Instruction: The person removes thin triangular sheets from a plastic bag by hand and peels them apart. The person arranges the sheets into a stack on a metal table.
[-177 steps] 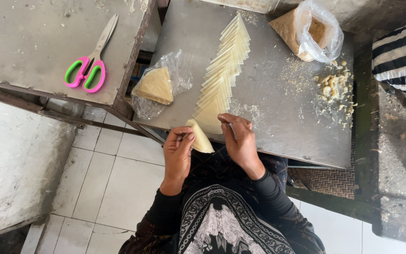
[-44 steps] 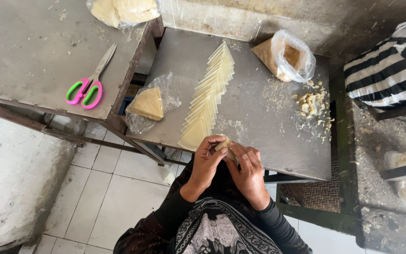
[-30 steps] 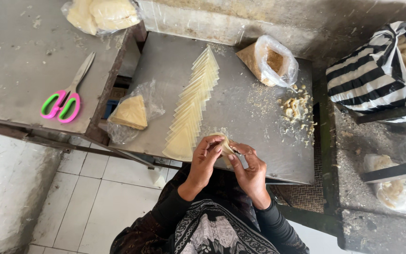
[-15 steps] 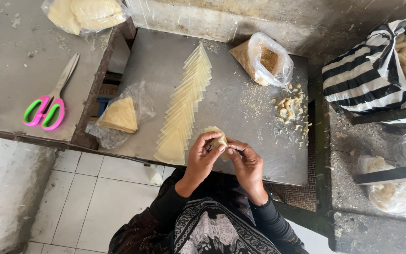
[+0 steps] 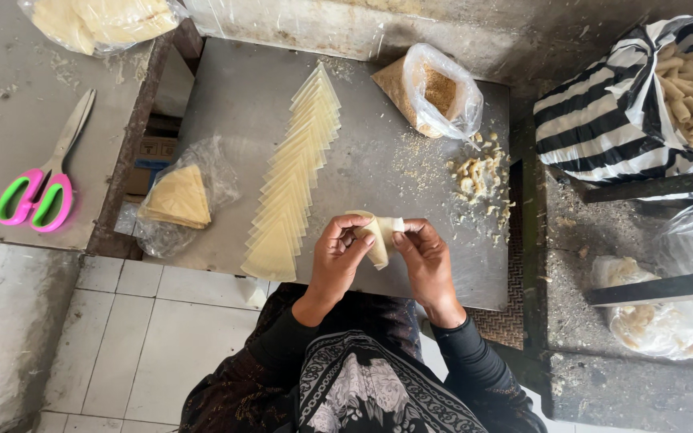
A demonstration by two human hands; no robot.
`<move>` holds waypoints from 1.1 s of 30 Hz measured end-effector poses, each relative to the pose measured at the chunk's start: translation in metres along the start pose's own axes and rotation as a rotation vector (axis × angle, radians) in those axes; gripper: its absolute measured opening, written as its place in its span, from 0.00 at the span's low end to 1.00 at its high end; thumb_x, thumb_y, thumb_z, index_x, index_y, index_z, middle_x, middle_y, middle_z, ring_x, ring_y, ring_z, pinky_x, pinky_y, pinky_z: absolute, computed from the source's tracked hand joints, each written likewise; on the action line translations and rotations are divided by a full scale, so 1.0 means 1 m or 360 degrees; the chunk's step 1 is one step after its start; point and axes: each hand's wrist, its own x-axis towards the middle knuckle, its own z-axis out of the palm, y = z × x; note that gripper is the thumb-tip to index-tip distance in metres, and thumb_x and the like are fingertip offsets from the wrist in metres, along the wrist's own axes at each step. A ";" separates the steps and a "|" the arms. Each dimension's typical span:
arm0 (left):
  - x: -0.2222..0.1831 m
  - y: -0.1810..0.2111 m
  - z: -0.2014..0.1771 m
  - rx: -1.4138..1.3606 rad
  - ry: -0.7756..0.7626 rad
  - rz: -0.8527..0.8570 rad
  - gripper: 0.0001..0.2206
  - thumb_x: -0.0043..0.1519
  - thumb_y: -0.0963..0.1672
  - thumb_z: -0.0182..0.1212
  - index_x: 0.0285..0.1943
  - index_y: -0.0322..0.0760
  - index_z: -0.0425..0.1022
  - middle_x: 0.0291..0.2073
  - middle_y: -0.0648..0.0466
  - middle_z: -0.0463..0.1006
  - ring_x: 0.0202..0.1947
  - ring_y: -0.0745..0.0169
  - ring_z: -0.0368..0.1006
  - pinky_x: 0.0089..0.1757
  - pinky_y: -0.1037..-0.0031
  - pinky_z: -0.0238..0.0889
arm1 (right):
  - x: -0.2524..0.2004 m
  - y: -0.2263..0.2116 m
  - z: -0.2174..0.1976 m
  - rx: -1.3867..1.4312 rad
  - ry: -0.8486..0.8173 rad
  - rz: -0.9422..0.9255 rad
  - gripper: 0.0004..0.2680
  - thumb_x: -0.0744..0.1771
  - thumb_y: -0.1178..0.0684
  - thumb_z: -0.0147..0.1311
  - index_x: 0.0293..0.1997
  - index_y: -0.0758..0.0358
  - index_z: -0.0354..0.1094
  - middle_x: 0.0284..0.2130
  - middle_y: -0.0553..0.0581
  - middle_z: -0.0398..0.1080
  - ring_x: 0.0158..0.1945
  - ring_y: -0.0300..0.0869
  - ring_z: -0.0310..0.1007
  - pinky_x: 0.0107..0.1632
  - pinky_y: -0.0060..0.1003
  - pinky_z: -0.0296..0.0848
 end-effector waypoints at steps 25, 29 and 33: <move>-0.002 0.022 -0.047 -0.0167 0.0188 -0.0064 0.11 0.65 0.33 0.62 0.54 0.32 0.72 0.45 0.56 0.73 0.44 0.73 0.69 0.47 0.79 0.67 | 0.061 -0.008 0.018 -0.0092 -0.0075 0.0248 0.05 0.71 0.60 0.52 0.49 0.69 0.71 0.37 0.53 0.75 0.38 0.34 0.72 0.42 0.30 0.73; -0.001 0.029 -0.063 -0.0291 0.0251 -0.0182 0.11 0.64 0.34 0.60 0.53 0.33 0.72 0.46 0.55 0.74 0.45 0.72 0.70 0.48 0.78 0.68 | 0.118 -0.012 0.003 -0.0110 0.0046 0.0289 0.05 0.71 0.59 0.53 0.49 0.68 0.71 0.36 0.53 0.73 0.36 0.36 0.71 0.40 0.32 0.74; -0.003 0.033 -0.072 -0.0359 0.0261 -0.0232 0.11 0.63 0.34 0.60 0.52 0.33 0.71 0.47 0.55 0.74 0.46 0.71 0.70 0.48 0.78 0.67 | 0.182 -0.010 -0.001 -0.0750 0.0155 -0.0234 0.05 0.71 0.59 0.54 0.49 0.67 0.72 0.39 0.55 0.76 0.40 0.35 0.74 0.44 0.30 0.75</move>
